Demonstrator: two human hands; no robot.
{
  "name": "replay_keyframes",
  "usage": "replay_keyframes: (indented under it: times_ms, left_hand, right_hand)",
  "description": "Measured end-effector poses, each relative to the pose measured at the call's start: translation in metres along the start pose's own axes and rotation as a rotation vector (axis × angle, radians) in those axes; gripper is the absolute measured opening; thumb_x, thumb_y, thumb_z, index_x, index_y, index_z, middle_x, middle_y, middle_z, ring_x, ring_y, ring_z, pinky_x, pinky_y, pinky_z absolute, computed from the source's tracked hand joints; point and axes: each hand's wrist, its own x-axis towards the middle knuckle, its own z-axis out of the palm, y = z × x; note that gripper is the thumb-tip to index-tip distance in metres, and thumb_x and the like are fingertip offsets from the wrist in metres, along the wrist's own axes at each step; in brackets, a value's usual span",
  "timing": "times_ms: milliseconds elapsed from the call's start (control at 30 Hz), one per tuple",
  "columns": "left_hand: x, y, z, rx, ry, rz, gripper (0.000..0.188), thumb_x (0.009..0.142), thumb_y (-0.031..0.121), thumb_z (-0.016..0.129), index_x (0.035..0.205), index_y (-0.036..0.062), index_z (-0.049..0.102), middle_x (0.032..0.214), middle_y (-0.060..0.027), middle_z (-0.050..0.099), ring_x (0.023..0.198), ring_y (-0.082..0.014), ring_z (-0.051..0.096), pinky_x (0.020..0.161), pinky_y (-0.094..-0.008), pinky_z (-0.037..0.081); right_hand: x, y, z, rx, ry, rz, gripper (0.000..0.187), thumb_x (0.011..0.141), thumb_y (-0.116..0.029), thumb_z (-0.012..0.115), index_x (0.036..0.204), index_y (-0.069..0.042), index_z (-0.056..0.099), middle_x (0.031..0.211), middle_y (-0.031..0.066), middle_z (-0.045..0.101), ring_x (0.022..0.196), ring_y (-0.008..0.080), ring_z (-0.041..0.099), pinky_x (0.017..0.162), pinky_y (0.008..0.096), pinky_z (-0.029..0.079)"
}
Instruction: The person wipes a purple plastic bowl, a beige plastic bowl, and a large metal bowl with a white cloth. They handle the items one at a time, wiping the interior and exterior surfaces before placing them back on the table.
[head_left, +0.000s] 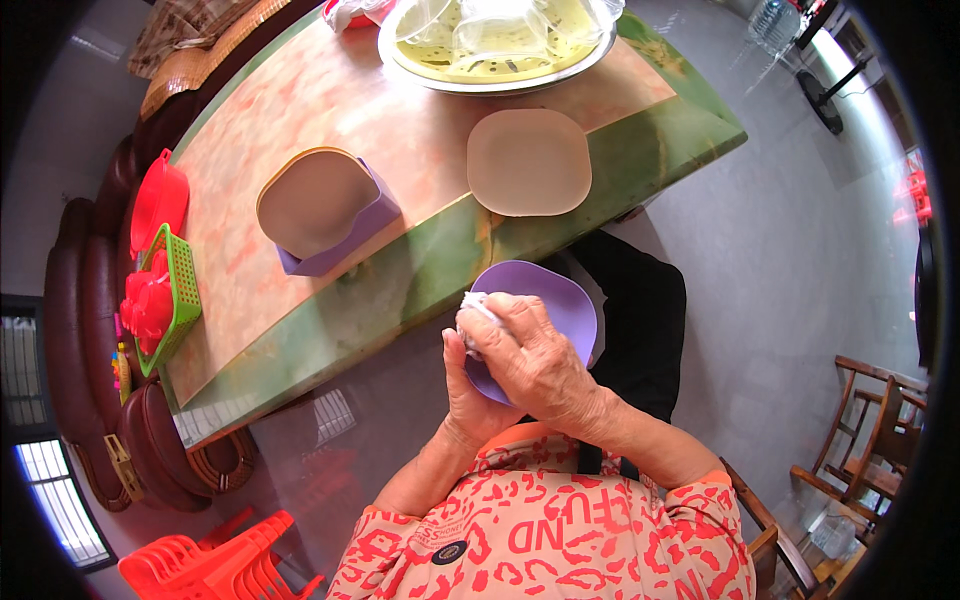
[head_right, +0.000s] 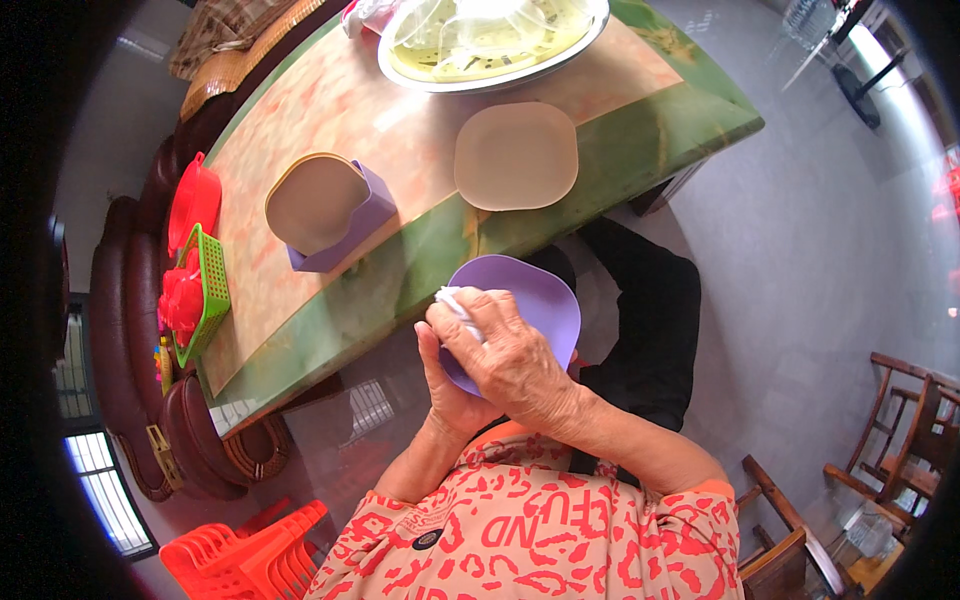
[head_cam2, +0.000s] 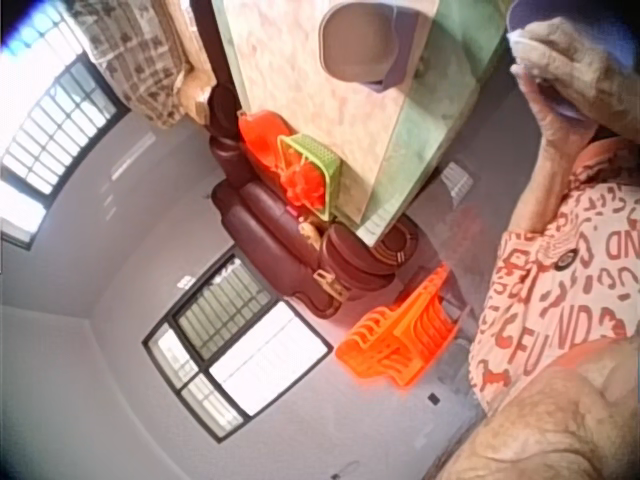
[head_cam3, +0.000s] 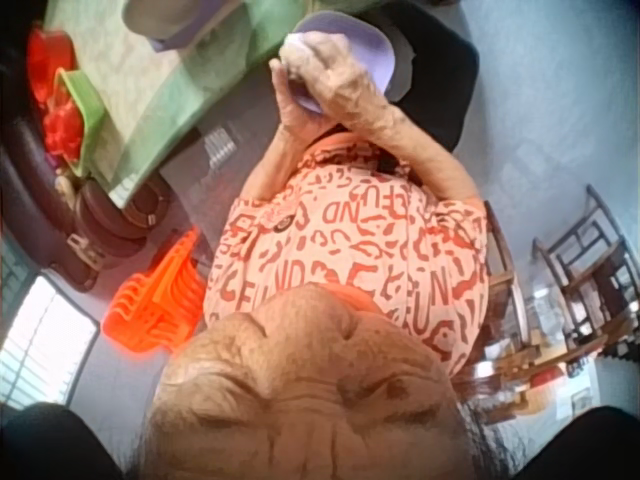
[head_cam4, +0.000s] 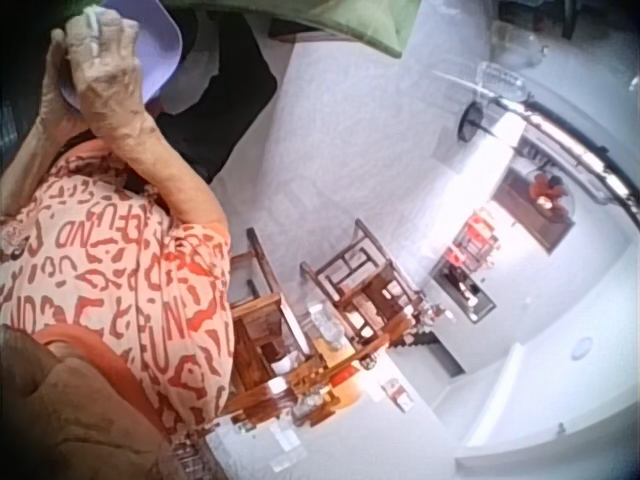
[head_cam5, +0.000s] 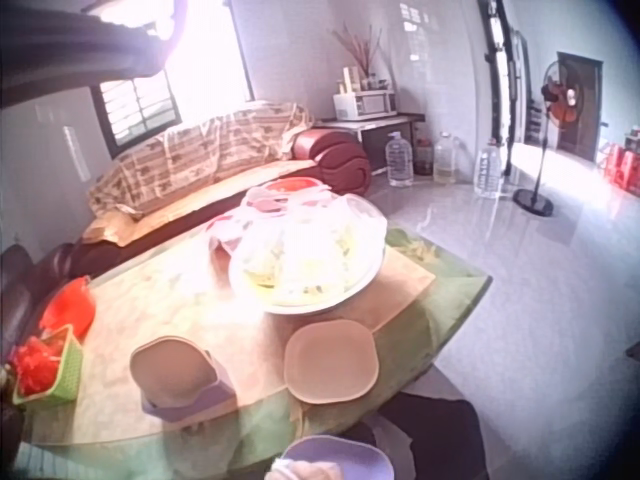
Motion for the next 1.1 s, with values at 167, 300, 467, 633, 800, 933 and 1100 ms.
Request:
replay_keyframes:
  times_ms: [167, 300, 467, 633, 800, 933, 1100]
  left_hand:
    - [-0.004, 0.005, 0.018, 0.142, 0.028, 0.027, 0.076, 0.083, 0.057, 0.051, 0.144, 0.0181, 0.029, 0.148, -0.0047, 0.033, 0.137, -0.0249, 0.029, 0.112, -0.0475, 0.024]
    - [-0.005, 0.007, 0.020, 0.225, 0.004, -0.092, 0.088, 0.074, 0.056, 0.058, 0.147, 0.0198, 0.026, 0.146, -0.0068, 0.037, 0.134, -0.0276, 0.037, 0.109, -0.0477, 0.032]
    - [0.000, 0.006, 0.020, 0.293, -0.018, -0.020, 0.088, 0.073, 0.053, 0.058, 0.145, 0.0123, 0.030, 0.141, -0.0111, 0.042, 0.130, -0.0282, 0.042, 0.108, -0.0466, 0.035]
    - [0.002, 0.016, 0.019, 0.273, -0.145, -0.046, 0.090, 0.072, 0.053, 0.060, 0.144, 0.0090, 0.028, 0.138, -0.0166, 0.043, 0.122, -0.0353, 0.049, 0.092, -0.0568, 0.049]
    - [0.005, 0.014, 0.018, 0.310, -0.115, -0.091, 0.092, 0.072, 0.053, 0.060, 0.145, 0.0091, 0.025, 0.138, -0.0176, 0.042, 0.119, -0.0388, 0.051, 0.083, -0.0616, 0.053]
    - [0.001, 0.014, 0.023, 0.350, -0.036, -0.112, 0.092, 0.071, 0.050, 0.060, 0.146, 0.0102, 0.024, 0.139, -0.0162, 0.041, 0.121, -0.0379, 0.050, 0.085, -0.0602, 0.053]
    - [-0.002, 0.013, 0.025, 0.340, -0.052, -0.068, 0.094, 0.068, 0.047, 0.061, 0.146, 0.0110, 0.023, 0.141, -0.0155, 0.039, 0.123, -0.0371, 0.048, 0.088, -0.0561, 0.053]
  right_hand:
    - [0.019, 0.006, -0.003, -0.168, 0.035, -0.141, 0.043, 0.075, -0.010, 0.061, 0.116, 0.005, 0.056, 0.113, 0.0157, 0.055, 0.104, 0.0313, 0.053, 0.084, 0.0364, 0.052]
    - [0.024, 0.022, -0.012, -0.354, -0.007, -0.049, 0.045, 0.073, -0.009, 0.061, 0.115, 0.007, 0.056, 0.114, 0.0183, 0.055, 0.102, 0.0311, 0.053, 0.086, 0.0339, 0.050]
    - [0.013, 0.026, -0.021, -0.475, -0.034, 0.174, 0.040, 0.072, -0.005, 0.061, 0.110, 0.007, 0.056, 0.105, 0.0174, 0.054, 0.095, 0.0310, 0.053, 0.081, 0.0341, 0.051]
    - [-0.014, 0.032, -0.039, -0.293, -0.089, 0.385, 0.037, 0.074, -0.001, 0.063, 0.110, 0.002, 0.054, 0.102, 0.0170, 0.051, 0.094, 0.0329, 0.052, 0.081, 0.0401, 0.048]
    - [-0.011, 0.037, -0.044, -0.248, -0.027, 0.271, 0.040, 0.073, -0.001, 0.065, 0.111, 0.001, 0.054, 0.104, 0.0172, 0.050, 0.095, 0.0334, 0.052, 0.083, 0.0398, 0.048]
    - [0.011, 0.029, -0.034, -0.343, 0.015, 0.089, 0.043, 0.072, -0.001, 0.061, 0.114, 0.007, 0.055, 0.109, 0.0195, 0.053, 0.097, 0.0336, 0.052, 0.086, 0.0381, 0.048]
    - [0.025, 0.029, -0.032, -0.251, 0.066, 0.117, 0.044, 0.070, 0.002, 0.065, 0.113, 0.004, 0.056, 0.107, 0.0186, 0.052, 0.097, 0.0361, 0.052, 0.084, 0.0418, 0.047]
